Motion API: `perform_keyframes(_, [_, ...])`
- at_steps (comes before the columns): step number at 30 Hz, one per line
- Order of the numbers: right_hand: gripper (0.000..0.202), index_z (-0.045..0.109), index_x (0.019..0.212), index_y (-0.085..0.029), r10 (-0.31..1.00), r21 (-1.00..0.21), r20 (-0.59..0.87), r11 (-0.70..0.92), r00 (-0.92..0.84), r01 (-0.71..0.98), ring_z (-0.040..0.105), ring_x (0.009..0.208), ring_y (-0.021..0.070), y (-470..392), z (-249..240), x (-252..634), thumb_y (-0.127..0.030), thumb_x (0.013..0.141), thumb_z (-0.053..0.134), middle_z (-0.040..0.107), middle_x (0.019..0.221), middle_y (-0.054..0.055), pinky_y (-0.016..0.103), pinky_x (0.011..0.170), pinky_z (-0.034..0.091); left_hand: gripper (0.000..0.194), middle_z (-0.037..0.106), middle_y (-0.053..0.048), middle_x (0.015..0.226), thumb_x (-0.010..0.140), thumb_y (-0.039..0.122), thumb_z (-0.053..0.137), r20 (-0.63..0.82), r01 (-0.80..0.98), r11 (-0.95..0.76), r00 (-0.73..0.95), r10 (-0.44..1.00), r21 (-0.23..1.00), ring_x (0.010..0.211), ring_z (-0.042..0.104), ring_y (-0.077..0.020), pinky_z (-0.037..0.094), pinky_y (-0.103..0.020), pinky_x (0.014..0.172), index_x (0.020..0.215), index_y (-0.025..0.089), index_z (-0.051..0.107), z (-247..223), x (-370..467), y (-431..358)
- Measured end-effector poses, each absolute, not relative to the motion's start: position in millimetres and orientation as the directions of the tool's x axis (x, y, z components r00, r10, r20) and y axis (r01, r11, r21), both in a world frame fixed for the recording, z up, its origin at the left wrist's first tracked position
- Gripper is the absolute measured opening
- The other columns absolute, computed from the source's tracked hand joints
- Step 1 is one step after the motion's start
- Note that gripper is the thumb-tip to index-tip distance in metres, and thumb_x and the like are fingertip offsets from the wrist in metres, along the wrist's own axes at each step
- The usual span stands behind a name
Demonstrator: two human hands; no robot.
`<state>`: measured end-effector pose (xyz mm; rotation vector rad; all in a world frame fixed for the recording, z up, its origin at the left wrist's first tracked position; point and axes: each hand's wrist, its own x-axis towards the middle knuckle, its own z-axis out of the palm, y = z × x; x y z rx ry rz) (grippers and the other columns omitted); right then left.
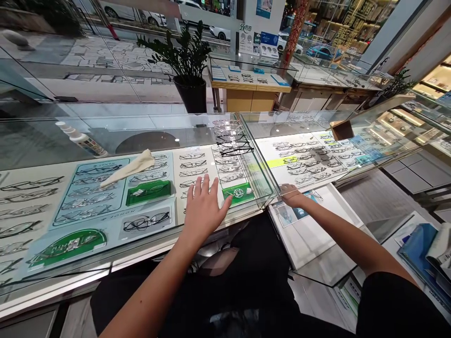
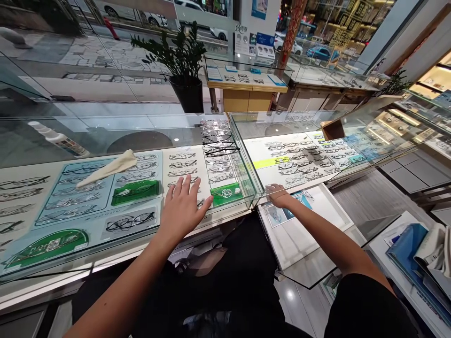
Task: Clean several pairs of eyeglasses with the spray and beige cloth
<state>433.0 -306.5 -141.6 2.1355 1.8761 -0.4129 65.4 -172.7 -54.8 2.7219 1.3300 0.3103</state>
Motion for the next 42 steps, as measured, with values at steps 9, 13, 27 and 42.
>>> perform_keyframes(9, [0.044,0.078,0.090,-0.020,0.636,-0.269,-0.764,-0.161,-0.109,0.949,0.080,0.088,0.0288,-353,-27,369,-0.050,0.106,0.051,0.084,0.098,0.011,0.036,0.076,0.054,0.083,0.029,-0.021,0.179,0.108,0.066,0.033,0.142,0.772,-0.610,0.593,0.792,0.178,0.169,0.023,-0.0411,0.021,-0.061,0.137,0.169,0.011,0.041,-58,67,-178])
perform_keyframes(13, [0.051,0.069,0.081,-0.023,0.670,-0.322,-0.732,-0.179,-0.124,0.930,0.074,0.068,0.0232,-336,53,338,-0.059,0.108,0.044,0.079,0.072,0.005,0.033,0.067,0.047,0.083,0.029,-0.021,0.179,0.107,0.067,0.033,0.150,0.768,-0.608,0.589,0.794,0.203,0.169,0.022,-0.0408,0.021,-0.061,0.137,0.169,0.011,0.042,-59,67,-179])
perform_keyframes(27, [0.045,0.078,0.133,-0.013,0.980,0.224,-0.062,0.200,-0.191,0.954,0.055,0.142,0.0410,-141,23,337,-0.040,0.110,0.050,0.061,0.160,0.016,0.055,0.114,0.047,0.083,0.031,-0.020,0.179,0.107,0.068,0.032,0.169,0.761,-0.598,0.574,0.801,0.252,0.169,0.022,-0.0402,0.021,-0.062,0.137,0.168,0.012,0.044,-62,66,-178])
perform_keyframes(42, [0.052,0.065,0.149,-0.010,0.984,0.257,0.027,0.164,-0.176,0.953,0.047,0.150,0.0415,-133,-21,329,-0.037,0.108,0.048,0.052,0.169,0.018,0.056,0.122,0.039,0.081,0.036,-0.020,0.177,0.106,0.067,0.035,0.234,0.758,-0.605,0.560,0.795,0.245,0.168,0.027,-0.0389,0.023,-0.060,0.136,0.165,0.014,0.048,-68,67,-177])
